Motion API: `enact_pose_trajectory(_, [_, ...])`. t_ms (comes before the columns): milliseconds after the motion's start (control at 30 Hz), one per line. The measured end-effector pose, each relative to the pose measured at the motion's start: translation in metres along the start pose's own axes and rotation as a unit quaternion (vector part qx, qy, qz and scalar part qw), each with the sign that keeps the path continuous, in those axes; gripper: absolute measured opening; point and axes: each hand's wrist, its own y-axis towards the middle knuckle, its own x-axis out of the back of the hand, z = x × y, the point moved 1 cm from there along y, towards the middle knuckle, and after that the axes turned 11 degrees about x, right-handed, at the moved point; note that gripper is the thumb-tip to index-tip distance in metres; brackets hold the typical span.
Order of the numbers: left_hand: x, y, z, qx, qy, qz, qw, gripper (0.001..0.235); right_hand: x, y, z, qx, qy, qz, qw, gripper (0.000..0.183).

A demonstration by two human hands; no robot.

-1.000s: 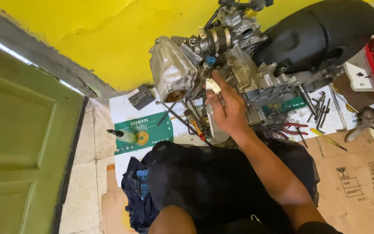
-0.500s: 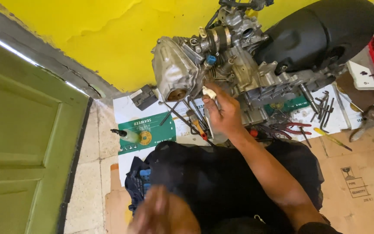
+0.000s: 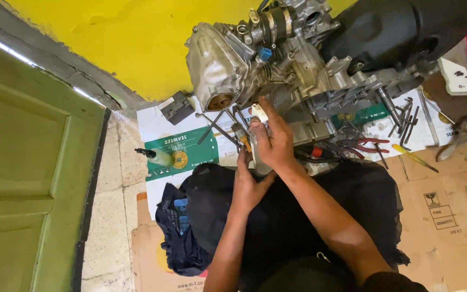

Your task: Cleaning a motorcycle engine assembly using a brush, cloth, and cleaning solution.

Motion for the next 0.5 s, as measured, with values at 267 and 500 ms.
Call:
enact_pose_trajectory(267, [-0.008, -0.001, -0.037, 0.067, -0.014, 0.048, 0.997, 0.091, 0.032, -0.017, -0.004, -0.081, 0.092, 0.044, 0.992, 0.069])
enact_pose_trajectory(500, [-0.014, 0.006, -0.044, -0.007, -0.014, 0.029, 0.999, 0.088, 0.039, -0.002, -0.021, -0.134, 0.170, 0.065, 0.974, 0.061])
